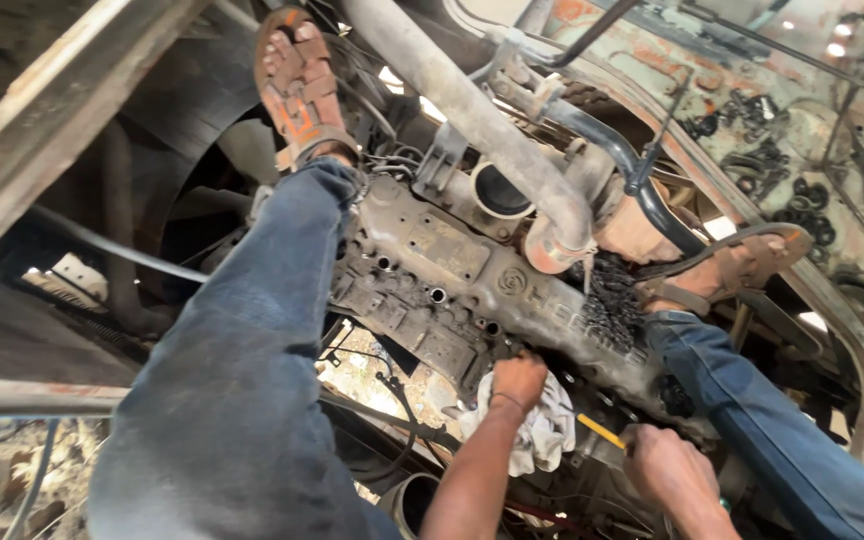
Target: Inspecting and repairing vehicle engine components using hand tools.
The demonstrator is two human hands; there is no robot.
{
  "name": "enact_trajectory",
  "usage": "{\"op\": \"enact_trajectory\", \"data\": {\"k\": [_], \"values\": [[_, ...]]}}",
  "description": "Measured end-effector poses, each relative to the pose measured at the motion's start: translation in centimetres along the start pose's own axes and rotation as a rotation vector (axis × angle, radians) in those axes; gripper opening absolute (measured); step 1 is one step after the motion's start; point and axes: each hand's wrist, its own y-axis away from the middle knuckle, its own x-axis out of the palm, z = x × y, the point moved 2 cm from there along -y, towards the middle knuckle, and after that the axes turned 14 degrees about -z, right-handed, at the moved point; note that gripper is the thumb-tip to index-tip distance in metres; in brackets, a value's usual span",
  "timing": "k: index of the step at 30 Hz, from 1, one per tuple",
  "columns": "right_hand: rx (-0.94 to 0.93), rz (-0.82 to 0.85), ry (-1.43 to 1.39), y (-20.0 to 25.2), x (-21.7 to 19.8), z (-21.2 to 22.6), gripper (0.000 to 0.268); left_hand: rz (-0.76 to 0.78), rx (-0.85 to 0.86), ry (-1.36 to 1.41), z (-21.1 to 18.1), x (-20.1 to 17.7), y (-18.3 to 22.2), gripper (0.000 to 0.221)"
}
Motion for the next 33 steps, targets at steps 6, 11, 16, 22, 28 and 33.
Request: {"op": "enact_trajectory", "data": {"k": [6,11,16,22,28,33], "values": [[0.068,0.114,-0.077,1.4,-1.6,0.8,0.043,0.186,0.136,-0.108,0.0,-0.9,0.4,0.025],[0.063,0.080,-0.082,2.1,-2.6,1.3,0.040,0.132,0.200,-0.102,0.1,1.3,-0.2,0.026],[0.043,0.093,-0.063,2.6,-1.6,0.8,0.034,0.011,0.229,-0.091,0.8,3.9,-0.3,0.034],[0.053,0.075,-0.072,2.8,-0.5,0.1,0.033,0.011,0.165,-0.044,0.6,1.1,0.1,0.028],[0.008,0.062,0.038,1.9,0.7,-1.0,0.031,0.028,0.158,-0.050,-1.1,-2.9,4.3,0.032],[0.008,0.055,0.097,1.1,0.7,-3.9,0.030,0.199,0.277,0.082,-4.2,-4.9,7.4,0.030]]}}
